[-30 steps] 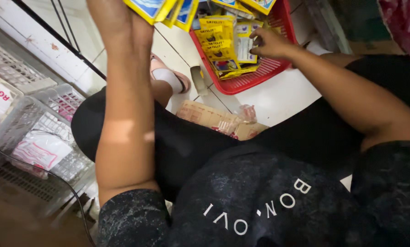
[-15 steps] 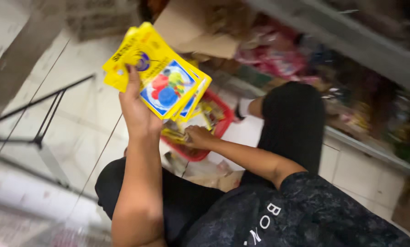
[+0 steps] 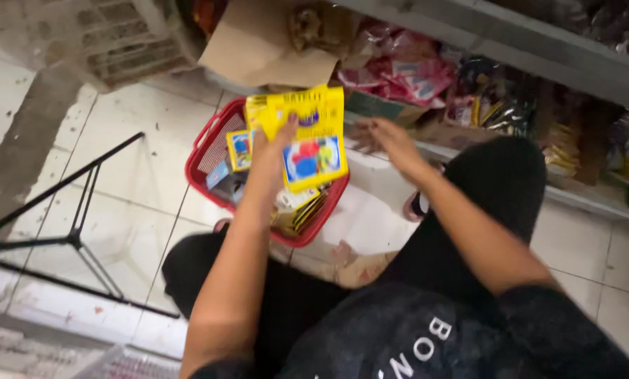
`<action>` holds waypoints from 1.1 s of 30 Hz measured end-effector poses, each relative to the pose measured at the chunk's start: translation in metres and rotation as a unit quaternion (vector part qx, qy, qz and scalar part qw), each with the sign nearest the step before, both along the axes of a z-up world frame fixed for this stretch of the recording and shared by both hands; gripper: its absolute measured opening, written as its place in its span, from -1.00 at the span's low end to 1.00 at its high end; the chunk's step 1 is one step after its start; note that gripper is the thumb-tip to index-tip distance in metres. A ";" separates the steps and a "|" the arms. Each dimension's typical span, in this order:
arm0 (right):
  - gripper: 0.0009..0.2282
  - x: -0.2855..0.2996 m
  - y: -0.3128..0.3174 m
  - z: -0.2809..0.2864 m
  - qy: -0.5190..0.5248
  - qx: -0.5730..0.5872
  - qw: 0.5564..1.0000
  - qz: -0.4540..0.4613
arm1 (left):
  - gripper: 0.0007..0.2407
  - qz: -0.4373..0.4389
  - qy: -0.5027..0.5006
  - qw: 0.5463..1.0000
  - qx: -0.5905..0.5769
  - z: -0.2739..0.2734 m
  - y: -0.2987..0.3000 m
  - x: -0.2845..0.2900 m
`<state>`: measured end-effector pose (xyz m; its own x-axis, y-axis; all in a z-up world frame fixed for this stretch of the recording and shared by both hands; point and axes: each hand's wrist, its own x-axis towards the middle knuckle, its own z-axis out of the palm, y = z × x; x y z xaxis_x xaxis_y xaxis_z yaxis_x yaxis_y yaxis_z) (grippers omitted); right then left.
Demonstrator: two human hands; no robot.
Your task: The person sorts through various packaged grocery items in a red basket, handling small boxes and yellow packets by hand and placing them into different positions within the basket and on a nearby shelf.
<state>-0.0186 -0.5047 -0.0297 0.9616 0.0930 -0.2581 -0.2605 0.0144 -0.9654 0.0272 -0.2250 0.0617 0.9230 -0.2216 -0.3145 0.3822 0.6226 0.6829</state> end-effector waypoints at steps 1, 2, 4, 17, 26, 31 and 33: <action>-0.65 -0.004 0.002 0.003 0.025 0.042 0.998 -0.035 | -0.71 0.004 -0.015 1.000 0.006 0.000 -0.012 -0.004; -0.65 -0.022 0.006 0.004 0.030 0.077 0.996 -0.023 | -0.71 0.005 -0.015 1.000 0.017 -0.004 -0.023 -0.024; -0.64 -0.046 0.011 0.013 0.026 0.143 0.989 0.001 | -0.70 -0.009 -0.026 0.999 0.045 -0.012 -0.035 -0.057; -0.76 -0.088 0.000 0.028 0.112 0.080 0.990 0.021 | -0.61 -0.265 -0.027 0.939 0.218 -0.086 -0.042 -0.081; -0.78 -0.074 -0.013 -0.003 0.138 0.093 0.986 -0.013 | -0.59 -0.281 -0.023 0.929 0.241 -0.101 -0.055 -0.068; -0.70 -0.076 -0.010 0.007 0.175 0.153 0.972 -0.031 | -0.59 -0.229 0.046 0.966 0.114 -0.123 -0.080 -0.057; -0.63 -0.078 -0.013 0.018 0.166 0.192 0.967 -0.008 | -0.59 -0.196 0.050 0.978 0.047 -0.124 -0.085 -0.052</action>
<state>-0.0971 -0.5174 -0.0122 0.8339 0.2282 -0.5026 -0.5519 0.3617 -0.7514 -0.0245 -0.3095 -0.0624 0.7367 -0.5182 -0.4345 0.6466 0.3519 0.6768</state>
